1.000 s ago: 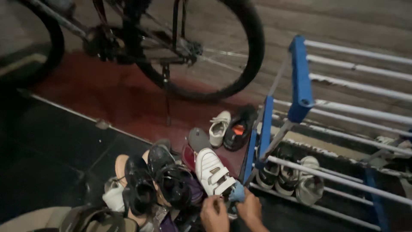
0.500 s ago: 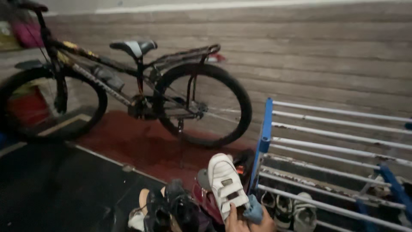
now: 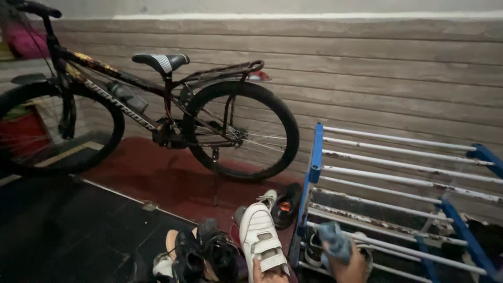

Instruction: The person wipes several pairs of shoes with a blue cloth, including white sneakers and black shoes. They handle each shoe individually, wiping the exterior surfaces and placing them back on a shoe rack or the floor.

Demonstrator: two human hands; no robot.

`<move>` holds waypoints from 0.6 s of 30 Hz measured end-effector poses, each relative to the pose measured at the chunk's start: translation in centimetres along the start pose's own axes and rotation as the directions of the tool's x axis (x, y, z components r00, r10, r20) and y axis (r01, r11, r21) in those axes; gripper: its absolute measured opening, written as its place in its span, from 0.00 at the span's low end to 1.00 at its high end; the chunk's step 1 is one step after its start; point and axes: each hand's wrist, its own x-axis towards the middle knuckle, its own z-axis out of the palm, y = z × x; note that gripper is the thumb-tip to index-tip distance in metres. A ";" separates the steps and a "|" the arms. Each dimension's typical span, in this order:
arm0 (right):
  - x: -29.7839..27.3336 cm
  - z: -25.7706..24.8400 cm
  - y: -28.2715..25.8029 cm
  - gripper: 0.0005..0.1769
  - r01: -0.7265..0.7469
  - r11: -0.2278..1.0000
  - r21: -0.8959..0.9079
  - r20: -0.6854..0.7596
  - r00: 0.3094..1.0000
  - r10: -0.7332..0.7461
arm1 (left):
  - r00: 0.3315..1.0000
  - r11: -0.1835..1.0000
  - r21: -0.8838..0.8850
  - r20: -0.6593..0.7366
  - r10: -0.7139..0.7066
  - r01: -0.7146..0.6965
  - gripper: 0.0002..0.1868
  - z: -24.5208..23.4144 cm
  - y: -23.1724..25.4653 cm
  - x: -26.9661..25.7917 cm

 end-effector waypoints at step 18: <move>2.8 -1.6 -1.5 0.27 0.251 0.896 -0.366 0.252 0.954 -0.164 | 0.975 0.975 0.002 -0.013 -0.223 0.223 0.34 -1.5 -3.4 -1.2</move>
